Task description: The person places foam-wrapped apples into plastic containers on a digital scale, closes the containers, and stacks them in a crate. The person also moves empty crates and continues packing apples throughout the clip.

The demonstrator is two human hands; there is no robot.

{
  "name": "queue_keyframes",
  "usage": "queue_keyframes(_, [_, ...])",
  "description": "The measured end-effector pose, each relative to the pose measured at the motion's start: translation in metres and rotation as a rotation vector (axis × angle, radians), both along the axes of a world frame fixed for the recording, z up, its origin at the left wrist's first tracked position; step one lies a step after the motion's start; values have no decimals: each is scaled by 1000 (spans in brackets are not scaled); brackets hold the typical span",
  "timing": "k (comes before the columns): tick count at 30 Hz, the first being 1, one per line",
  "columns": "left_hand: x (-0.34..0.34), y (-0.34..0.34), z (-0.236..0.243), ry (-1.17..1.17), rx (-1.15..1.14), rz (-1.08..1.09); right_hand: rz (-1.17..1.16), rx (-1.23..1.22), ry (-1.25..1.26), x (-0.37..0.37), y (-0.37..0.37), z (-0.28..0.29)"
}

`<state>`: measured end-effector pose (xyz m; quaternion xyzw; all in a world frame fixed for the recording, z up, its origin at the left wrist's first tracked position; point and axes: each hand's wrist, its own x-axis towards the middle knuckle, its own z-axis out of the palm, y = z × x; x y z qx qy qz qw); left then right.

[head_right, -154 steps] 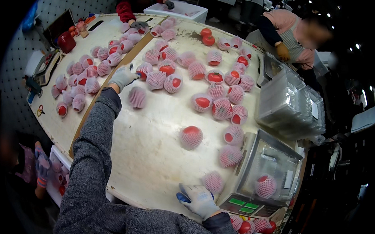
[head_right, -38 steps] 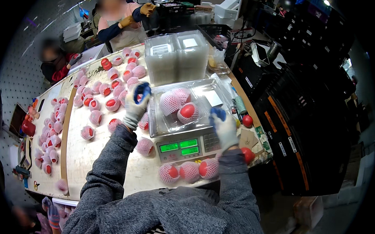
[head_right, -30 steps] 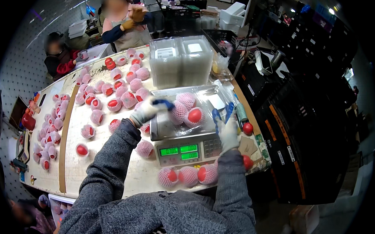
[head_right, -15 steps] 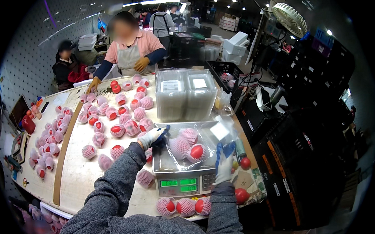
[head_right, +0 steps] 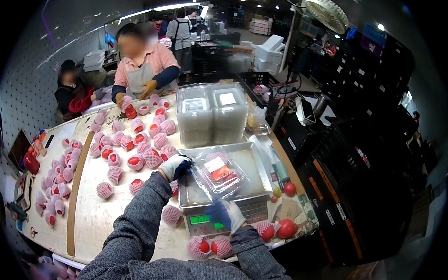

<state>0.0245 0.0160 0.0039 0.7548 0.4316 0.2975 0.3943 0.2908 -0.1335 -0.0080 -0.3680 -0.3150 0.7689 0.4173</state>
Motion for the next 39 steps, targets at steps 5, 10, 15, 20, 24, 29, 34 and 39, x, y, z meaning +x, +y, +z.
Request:
queue_keyframes(5, [6, -17, -1, -647, -692, 122, -116, 42, 50, 7, -4, 14])
queue_keyframes(10, [59, -82, 35, -686, -66, 75, 215, 244, 69, 83, -38, 29])
queue_keyframes(15, [155, -166, 97, -988, -142, -192, -502, 185, 674, 89, -84, 41])
queue_keyframes(20, [212, -193, 143, -583, 288, -533, -1026, 826, -699, 183, -116, 92])
queue_keyframes(24, [231, -193, 132, -668, 71, -421, -1164, 915, 127, 312, -125, 167])
queue_keyframes(29, [253, -202, 95, -640, 10, -390, -1545, 522, -1335, 483, -98, 273])
queue_keyframes(34, [264, -210, 75, -393, 174, -300, -1126, -27, -1721, 652, -45, 257])
queue_keyframes(39, [267, -216, 62, -412, 36, -186, -542, -69, -1934, 710, -14, 197])
